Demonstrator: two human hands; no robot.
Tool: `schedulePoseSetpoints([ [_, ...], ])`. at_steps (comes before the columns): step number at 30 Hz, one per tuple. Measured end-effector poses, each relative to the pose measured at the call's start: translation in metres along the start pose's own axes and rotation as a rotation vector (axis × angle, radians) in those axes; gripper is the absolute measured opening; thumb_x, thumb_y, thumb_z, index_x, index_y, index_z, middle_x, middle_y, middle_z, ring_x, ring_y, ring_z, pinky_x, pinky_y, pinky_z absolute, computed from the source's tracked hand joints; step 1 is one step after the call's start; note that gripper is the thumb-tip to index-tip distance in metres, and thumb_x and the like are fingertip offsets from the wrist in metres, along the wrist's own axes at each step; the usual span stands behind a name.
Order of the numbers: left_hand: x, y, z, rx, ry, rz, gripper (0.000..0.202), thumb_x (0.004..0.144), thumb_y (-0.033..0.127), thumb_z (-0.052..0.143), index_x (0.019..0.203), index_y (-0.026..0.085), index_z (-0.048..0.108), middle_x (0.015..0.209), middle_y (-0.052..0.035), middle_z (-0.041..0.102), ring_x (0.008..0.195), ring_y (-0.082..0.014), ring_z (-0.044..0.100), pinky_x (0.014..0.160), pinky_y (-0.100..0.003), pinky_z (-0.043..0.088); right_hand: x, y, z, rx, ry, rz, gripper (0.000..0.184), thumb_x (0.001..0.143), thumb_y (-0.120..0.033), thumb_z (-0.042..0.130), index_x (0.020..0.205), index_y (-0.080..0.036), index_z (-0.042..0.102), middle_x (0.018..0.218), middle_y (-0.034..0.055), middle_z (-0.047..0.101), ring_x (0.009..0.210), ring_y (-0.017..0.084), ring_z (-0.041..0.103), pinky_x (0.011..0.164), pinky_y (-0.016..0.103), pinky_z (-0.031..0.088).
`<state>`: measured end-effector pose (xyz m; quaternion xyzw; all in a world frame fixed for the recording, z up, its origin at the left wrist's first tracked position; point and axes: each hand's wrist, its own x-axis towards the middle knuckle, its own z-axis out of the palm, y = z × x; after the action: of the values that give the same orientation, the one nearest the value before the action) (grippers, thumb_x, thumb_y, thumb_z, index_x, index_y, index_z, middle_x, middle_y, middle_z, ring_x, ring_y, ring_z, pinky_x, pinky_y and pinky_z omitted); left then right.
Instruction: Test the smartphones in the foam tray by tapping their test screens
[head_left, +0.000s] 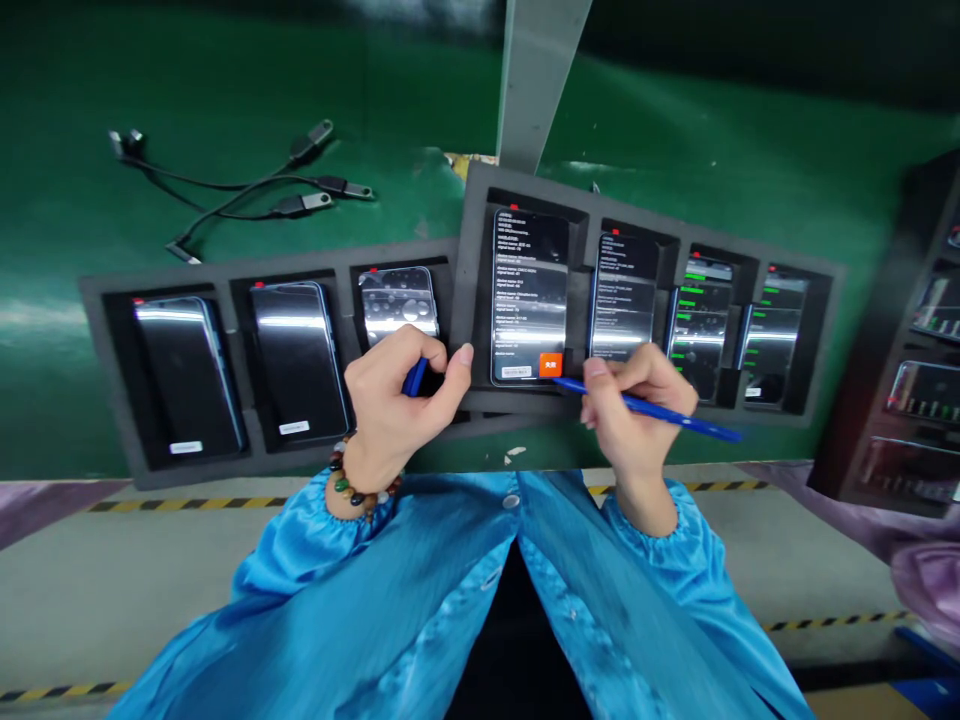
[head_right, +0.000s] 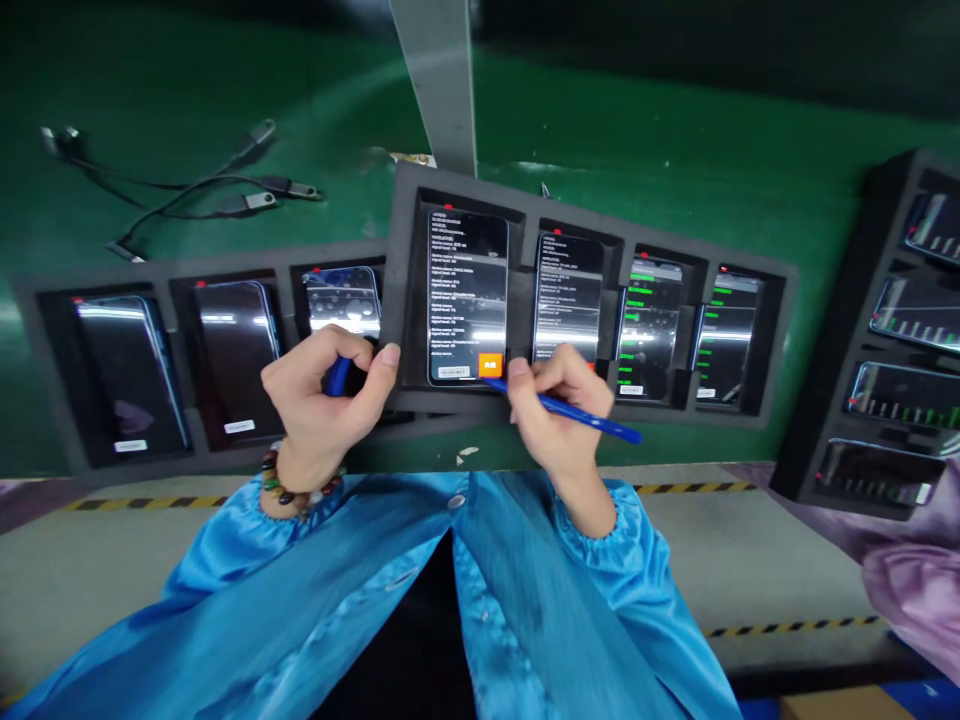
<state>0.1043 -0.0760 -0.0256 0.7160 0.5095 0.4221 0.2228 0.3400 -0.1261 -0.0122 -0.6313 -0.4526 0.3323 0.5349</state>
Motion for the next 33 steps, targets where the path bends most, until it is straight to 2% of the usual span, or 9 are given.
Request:
schedulePoseSetpoints([
  [3,-0.001,0.000,-0.001,0.000,-0.007,-0.009,0.031,0.093,0.017,0.080,0.076,0.022,0.054,0.067,0.0047,0.054,0.058,-0.0102,0.048,0.057,-0.032,0.039,0.007,0.007,-0.029,0.021,0.195,0.035,0.040,0.099,-0.040,0.082,0.080,-0.028,0.048,0.050,-0.0122,0.059,0.034,0.010,0.052,0.036,0.024,0.037],
  [5,-0.001,0.001,-0.002,0.015,-0.020,-0.037,0.031,0.094,0.019,0.080,0.076,0.023,0.055,0.067,0.0037,0.054,0.058,-0.0116,0.049,0.057,-0.035,0.040,0.009,0.016,-0.050,-0.058,0.281,0.038,0.046,0.093,-0.043,0.088,0.077,-0.027,0.047,0.051,-0.0113,0.060,0.036,0.011,0.054,0.036,0.024,0.037],
  [9,0.000,0.002,-0.003,0.055,-0.020,-0.086,0.032,0.096,0.027,0.079,0.074,0.024,0.056,0.065,0.0027,0.054,0.057,-0.0123,0.047,0.057,-0.037,0.039,0.005,0.036,-0.075,-0.121,0.264,-0.002,0.056,0.094,-0.041,0.087,0.067,-0.027,0.039,0.047,-0.0114,0.051,0.036,0.010,0.053,0.041,0.026,0.038],
  [14,0.002,0.002,-0.002,0.076,-0.002,-0.114,0.031,0.091,0.032,0.080,0.071,0.023,0.058,0.063,0.0025,0.055,0.057,-0.0122,0.049,0.056,-0.036,0.037,0.001,0.048,-0.076,-0.143,0.176,-0.041,0.052,0.099,-0.040,0.079,0.066,-0.027,0.041,0.047,-0.0105,0.050,0.038,0.010,0.050,0.045,0.028,0.039],
  [21,0.000,0.005,0.002,0.069,0.048,-0.142,0.034,0.087,0.031,0.085,0.068,0.025,0.056,0.062,-0.0008,0.055,0.056,-0.0176,0.049,0.057,-0.041,0.036,0.002,0.054,-0.077,-0.177,0.137,-0.038,0.053,0.101,-0.042,0.076,0.067,-0.027,0.039,0.053,-0.0094,0.044,0.047,0.011,0.045,0.055,0.031,0.042],
  [27,-0.001,-0.001,0.000,0.060,0.049,-0.094,0.030,0.090,0.025,0.083,0.072,0.021,0.059,0.067,0.0027,0.056,0.060,-0.0122,0.050,0.058,-0.034,0.037,0.002,0.053,-0.078,-0.177,0.104,-0.052,0.050,0.101,-0.031,0.073,0.066,-0.026,0.038,0.055,-0.0090,0.041,0.049,0.011,0.044,0.052,0.029,0.036],
  [33,-0.003,-0.007,0.001,0.079,0.070,-0.075,0.029,0.086,0.023,0.084,0.072,0.018,0.059,0.067,0.0037,0.058,0.061,-0.0112,0.052,0.059,-0.031,0.037,0.002,0.055,-0.078,-0.179,0.112,-0.032,0.050,0.101,-0.034,0.071,0.066,-0.027,0.035,0.054,-0.0088,0.041,0.049,0.010,0.042,0.051,0.029,0.038],
])
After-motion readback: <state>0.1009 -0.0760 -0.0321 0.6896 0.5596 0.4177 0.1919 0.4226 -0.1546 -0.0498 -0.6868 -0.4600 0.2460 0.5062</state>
